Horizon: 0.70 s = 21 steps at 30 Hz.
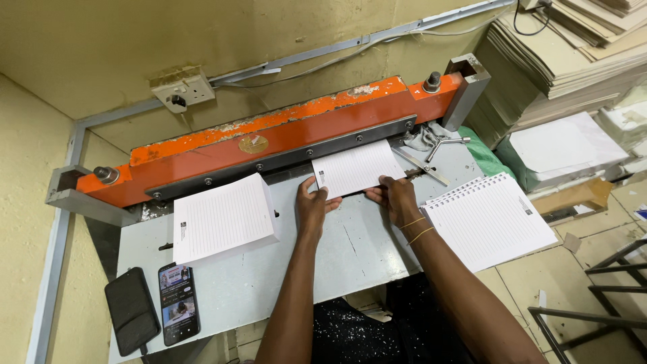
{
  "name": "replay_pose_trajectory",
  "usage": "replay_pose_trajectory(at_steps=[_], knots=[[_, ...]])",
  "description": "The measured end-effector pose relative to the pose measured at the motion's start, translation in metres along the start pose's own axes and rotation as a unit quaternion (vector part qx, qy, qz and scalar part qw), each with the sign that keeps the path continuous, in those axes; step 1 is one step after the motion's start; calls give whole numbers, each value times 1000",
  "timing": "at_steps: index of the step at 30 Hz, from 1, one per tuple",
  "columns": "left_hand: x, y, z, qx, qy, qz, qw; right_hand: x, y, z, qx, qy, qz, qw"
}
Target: The person places stacks of lined paper into a binding machine, aligns them, and presses down the handle to secure the binding. They then remove the bound notebooks and place them on a pile to the left.
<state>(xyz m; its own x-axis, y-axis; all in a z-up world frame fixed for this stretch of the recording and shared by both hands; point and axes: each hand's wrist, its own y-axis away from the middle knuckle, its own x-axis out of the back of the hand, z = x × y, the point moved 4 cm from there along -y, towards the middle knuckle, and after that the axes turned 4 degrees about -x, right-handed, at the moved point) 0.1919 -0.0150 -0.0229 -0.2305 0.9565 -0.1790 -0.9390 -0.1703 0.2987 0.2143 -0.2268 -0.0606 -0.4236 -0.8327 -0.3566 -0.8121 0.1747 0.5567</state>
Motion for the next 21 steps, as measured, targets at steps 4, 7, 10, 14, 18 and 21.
replay_pose_trajectory(at_steps=[4,7,10,14,18,21], knots=[[9,59,26,-1,-8,-40,999,20,28,-10,-1,-47,-13,999],[43,112,51,-107,-143,-51,983,56,98,-58,60,-7,6,998],[113,140,74,-354,-378,67,853,109,181,-101,207,96,50,972],[176,134,82,-452,-578,98,672,161,236,-120,497,510,92,696],[197,111,65,-472,-625,45,620,250,152,-61,334,892,6,305],[197,107,65,-496,-617,47,609,257,146,-59,458,809,-26,368]])
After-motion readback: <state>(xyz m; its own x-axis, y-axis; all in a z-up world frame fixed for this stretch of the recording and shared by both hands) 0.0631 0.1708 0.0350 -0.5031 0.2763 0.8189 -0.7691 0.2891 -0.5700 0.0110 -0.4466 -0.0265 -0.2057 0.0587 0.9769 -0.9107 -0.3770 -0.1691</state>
